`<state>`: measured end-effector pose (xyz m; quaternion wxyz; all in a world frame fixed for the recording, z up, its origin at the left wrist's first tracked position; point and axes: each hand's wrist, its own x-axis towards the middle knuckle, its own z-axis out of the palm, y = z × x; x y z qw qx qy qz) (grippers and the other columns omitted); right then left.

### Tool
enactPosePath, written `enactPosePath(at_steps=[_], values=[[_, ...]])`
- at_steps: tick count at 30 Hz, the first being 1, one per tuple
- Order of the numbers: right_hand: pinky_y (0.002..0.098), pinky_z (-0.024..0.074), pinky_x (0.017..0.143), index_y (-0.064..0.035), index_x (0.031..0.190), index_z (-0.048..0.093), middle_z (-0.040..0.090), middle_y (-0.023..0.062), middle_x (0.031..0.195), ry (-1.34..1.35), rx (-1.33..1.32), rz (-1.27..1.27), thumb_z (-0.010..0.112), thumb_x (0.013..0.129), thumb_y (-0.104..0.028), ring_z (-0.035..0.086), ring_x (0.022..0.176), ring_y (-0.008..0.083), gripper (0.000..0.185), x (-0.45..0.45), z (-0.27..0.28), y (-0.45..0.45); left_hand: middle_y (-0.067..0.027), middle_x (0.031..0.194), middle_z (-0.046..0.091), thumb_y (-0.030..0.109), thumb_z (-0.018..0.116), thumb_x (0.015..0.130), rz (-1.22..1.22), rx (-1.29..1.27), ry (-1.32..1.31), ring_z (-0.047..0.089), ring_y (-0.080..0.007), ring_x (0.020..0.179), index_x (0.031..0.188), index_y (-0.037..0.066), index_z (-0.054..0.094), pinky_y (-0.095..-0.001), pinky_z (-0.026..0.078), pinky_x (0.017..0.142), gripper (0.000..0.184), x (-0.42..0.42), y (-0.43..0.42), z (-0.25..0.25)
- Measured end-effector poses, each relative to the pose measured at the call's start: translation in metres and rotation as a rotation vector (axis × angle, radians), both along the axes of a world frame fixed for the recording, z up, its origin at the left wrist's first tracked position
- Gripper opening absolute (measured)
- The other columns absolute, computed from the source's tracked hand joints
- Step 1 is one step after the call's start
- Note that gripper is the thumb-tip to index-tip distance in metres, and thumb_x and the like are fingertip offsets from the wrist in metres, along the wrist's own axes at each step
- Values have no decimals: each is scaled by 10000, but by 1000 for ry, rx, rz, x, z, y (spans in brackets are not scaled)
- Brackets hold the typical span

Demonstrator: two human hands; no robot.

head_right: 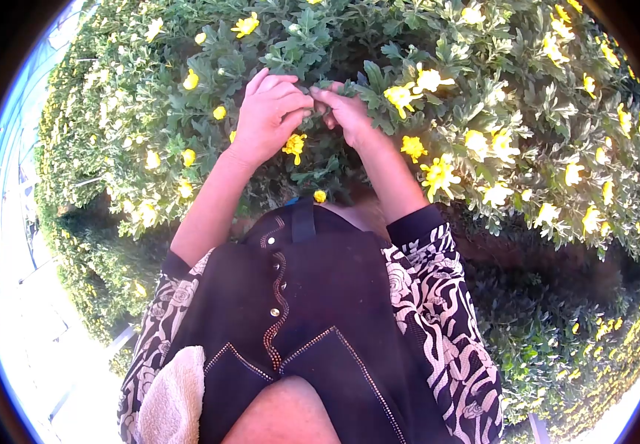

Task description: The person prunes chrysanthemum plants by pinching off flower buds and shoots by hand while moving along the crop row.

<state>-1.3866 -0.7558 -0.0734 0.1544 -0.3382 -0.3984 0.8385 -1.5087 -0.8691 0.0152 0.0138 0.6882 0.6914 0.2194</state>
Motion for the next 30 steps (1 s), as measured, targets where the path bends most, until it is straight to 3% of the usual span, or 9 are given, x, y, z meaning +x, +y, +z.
enactPosePath(at_steps=[6, 10, 12, 16, 20, 22, 24, 26, 30], values=[[221, 384, 466, -83, 734, 601, 577, -22, 684, -375, 474, -334, 707, 847, -158, 487, 541, 59, 172, -7, -62, 5, -30, 868, 637, 99, 662, 792, 122, 66, -133, 611, -235, 939, 888, 99, 632, -446, 358, 1065, 101, -4, -1, -11], [231, 471, 564, -44, 877, 650, 612, -22, 737, -152, 398, -307, 682, 867, -90, 563, 619, 69, 57, 13, -44, -1, -42, 835, 639, 94, 659, 771, 200, 110, -207, 611, -260, 861, 883, 97, 631, -400, 452, 908, 116, -2, 0, -12], [239, 504, 599, -46, 1025, 607, 631, 16, 866, 124, 297, -165, 701, 852, -68, 596, 700, 84, 199, 22, -4, -11, -45, 832, 639, 96, 660, 772, 230, 70, -239, 612, -265, 854, 882, 96, 630, -397, 460, 865, 114, -3, 2, -13], [255, 497, 733, -48, 1046, 627, 629, 4, 874, 198, 828, -173, 733, 845, -135, 590, 769, 86, 243, 15, 4, -24, -52, 821, 635, 98, 662, 772, 247, 89, -290, 611, -276, 838, 879, 94, 627, -396, 473, 786, 113, 3, 6, -13], [194, 426, 554, -47, 970, 638, 589, -46, 766, 21, 446, -258, 703, 889, -181, 514, 641, 28, 170, 10, -4, -25, -69, 826, 625, 97, 674, 790, 223, 97, -271, 611, -268, 806, 902, 73, 628, -358, 477, 750, 123, 2, 4, -11], [241, 437, 554, -27, 938, 621, 569, -29, 722, -35, 515, -299, 687, 897, -189, 526, 648, 48, 179, 8, -18, -20, -68, 833, 626, 84, 673, 791, 224, 103, -283, 610, -265, 809, 903, 72, 625, -354, 476, 751, 123, 1, 2, -12], [321, 459, 588, -26, 925, 606, 582, 41, 688, -209, 912, -311, 670, 892, -155, 583, 639, 157, 148, 4, -27, -13, -66, 832, 624, 65, 676, 787, 201, 122, -333, 608, -261, 811, 899, 73, 624, -352, 475, 749, 124, 0, 2, -13], [422, 483, 688, -34, 899, 583, 640, 178, 856, -451, 1181, -184, 669, 768, -33, 612, 784, 393, 157, 15, -27, -15, -66, 825, 621, 53, 679, 781, 183, 148, -338, 606, -259, 812, 893, 75, 623, -352, 476, 745, 127, -1, 2, -13], [452, 498, 733, -36, 996, 558, 638, 170, 961, -794, 1336, 182, 657, 718, -3, 613, 846, 386, 296, 29, -47, -27, -54, 812, 616, 95, 673, 772, 148, 121, -362, 596, -273, 849, 851, 85, 592, -385, 466, 769, 113, -10, 2, -9]])
